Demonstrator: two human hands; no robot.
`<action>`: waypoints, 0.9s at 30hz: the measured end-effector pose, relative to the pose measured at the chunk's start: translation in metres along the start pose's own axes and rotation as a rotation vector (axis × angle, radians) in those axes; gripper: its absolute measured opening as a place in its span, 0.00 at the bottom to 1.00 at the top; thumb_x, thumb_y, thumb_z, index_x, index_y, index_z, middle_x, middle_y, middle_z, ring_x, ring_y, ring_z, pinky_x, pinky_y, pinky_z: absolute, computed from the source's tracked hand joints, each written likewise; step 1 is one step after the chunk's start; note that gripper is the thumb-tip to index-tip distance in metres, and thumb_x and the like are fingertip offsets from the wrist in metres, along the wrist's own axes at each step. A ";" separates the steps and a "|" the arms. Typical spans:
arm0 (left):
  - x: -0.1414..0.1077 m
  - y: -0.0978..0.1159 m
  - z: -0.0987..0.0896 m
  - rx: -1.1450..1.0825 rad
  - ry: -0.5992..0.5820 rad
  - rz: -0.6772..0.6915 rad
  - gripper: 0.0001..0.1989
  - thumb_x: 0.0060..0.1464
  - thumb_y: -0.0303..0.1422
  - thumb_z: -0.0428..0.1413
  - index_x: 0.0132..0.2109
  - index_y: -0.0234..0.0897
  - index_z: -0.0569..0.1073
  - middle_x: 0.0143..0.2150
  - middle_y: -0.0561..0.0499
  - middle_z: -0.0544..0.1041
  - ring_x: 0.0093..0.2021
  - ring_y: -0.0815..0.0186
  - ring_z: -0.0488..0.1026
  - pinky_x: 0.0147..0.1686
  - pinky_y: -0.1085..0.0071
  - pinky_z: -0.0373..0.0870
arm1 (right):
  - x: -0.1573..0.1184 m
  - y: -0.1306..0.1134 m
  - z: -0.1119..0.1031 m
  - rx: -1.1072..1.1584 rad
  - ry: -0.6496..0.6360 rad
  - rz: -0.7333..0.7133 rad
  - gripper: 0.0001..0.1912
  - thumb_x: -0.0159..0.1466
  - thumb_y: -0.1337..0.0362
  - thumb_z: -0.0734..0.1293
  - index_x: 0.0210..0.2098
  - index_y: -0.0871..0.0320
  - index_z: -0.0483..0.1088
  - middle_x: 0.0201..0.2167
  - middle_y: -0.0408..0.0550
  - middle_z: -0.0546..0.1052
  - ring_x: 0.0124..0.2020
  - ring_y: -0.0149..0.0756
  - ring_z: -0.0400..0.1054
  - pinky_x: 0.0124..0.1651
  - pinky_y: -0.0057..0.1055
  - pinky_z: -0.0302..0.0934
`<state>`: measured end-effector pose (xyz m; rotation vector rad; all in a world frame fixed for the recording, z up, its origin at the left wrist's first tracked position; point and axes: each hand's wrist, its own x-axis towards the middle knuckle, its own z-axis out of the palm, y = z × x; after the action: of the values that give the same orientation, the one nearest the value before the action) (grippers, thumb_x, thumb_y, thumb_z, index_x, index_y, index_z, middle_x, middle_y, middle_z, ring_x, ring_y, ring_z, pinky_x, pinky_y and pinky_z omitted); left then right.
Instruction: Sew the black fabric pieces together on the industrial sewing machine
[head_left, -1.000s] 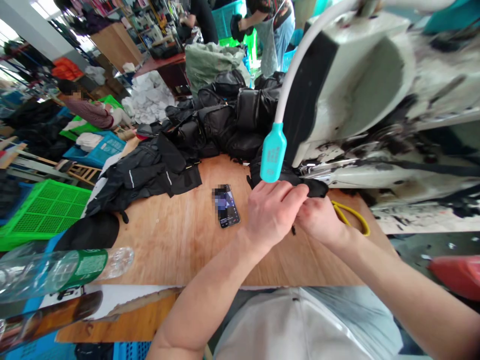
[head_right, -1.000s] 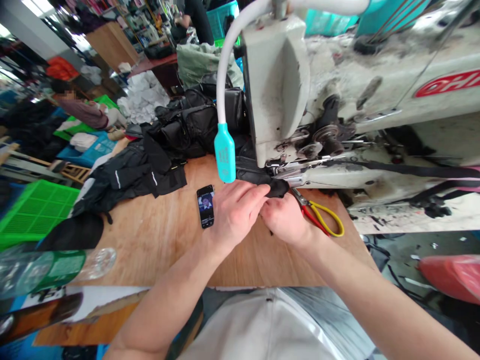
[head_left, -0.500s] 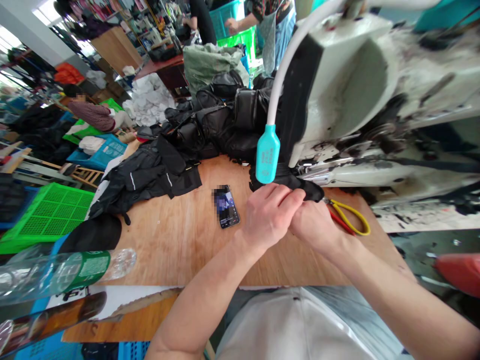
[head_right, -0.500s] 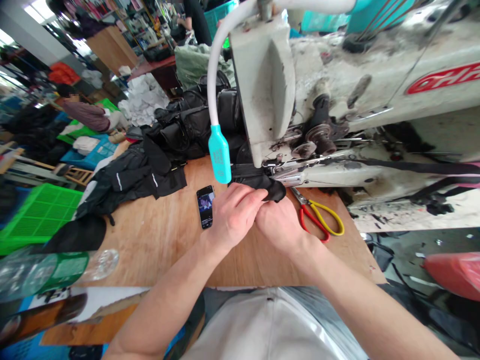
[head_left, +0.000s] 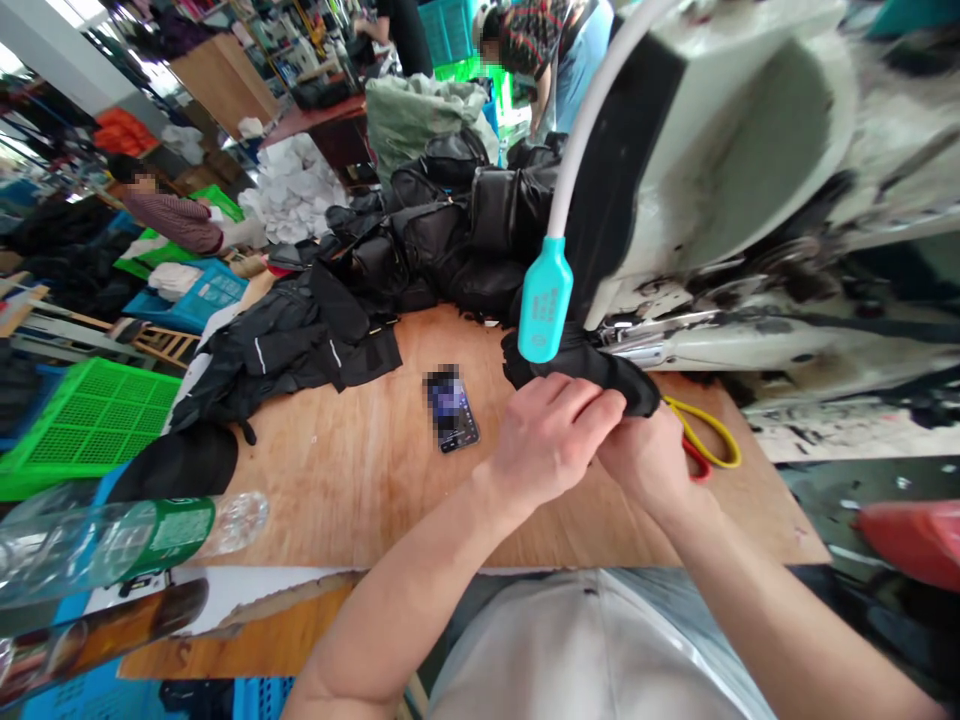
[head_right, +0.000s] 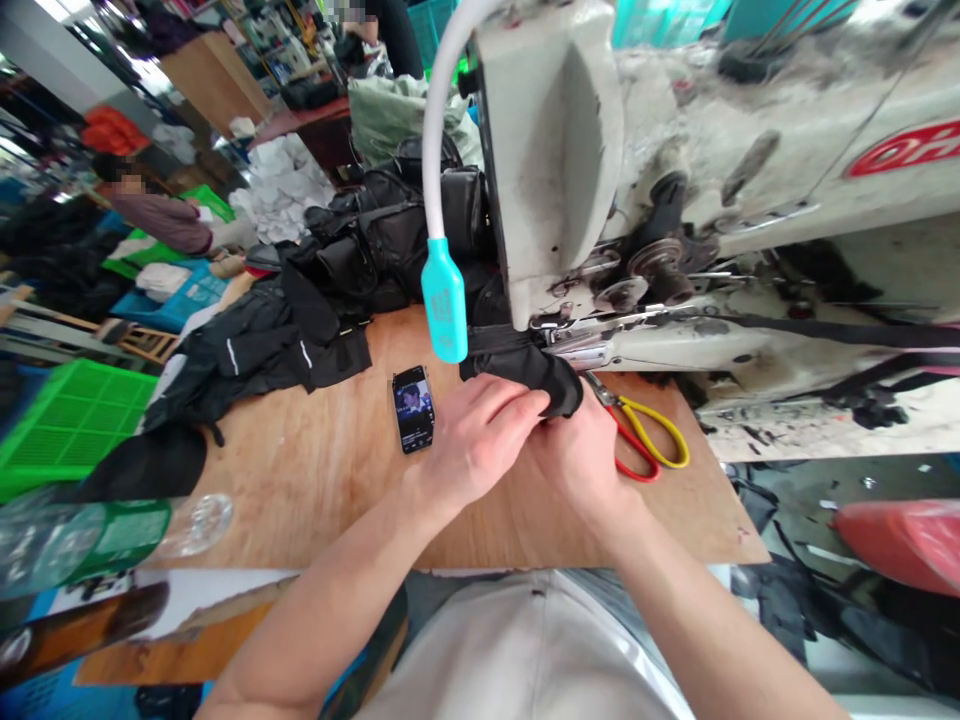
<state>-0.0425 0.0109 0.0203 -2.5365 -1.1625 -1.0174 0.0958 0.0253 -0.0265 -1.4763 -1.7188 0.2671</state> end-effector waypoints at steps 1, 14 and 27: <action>-0.003 -0.001 -0.002 0.015 -0.017 0.026 0.07 0.67 0.28 0.51 0.47 0.35 0.74 0.37 0.52 0.78 0.38 0.66 0.72 0.39 0.68 0.70 | -0.003 0.002 -0.004 -0.011 0.020 0.001 0.11 0.58 0.66 0.63 0.35 0.60 0.76 0.33 0.51 0.78 0.36 0.41 0.69 0.38 0.36 0.69; 0.004 -0.009 -0.009 0.134 -0.226 0.248 0.10 0.67 0.28 0.48 0.41 0.36 0.75 0.32 0.52 0.73 0.35 0.65 0.69 0.34 0.66 0.63 | 0.003 0.018 -0.017 0.531 -0.266 0.393 0.14 0.51 0.64 0.69 0.38 0.56 0.71 0.33 0.46 0.80 0.34 0.40 0.73 0.36 0.33 0.66; 0.017 0.002 0.002 0.161 -0.400 0.222 0.16 0.69 0.30 0.44 0.55 0.31 0.73 0.47 0.46 0.79 0.49 0.61 0.73 0.48 0.62 0.69 | 0.003 0.018 -0.020 0.513 -0.249 0.436 0.10 0.52 0.63 0.69 0.34 0.57 0.71 0.29 0.44 0.79 0.29 0.36 0.70 0.33 0.32 0.63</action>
<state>-0.0315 0.0207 0.0302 -2.7304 -0.9663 -0.3590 0.1229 0.0260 -0.0241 -1.4437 -1.3456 1.0768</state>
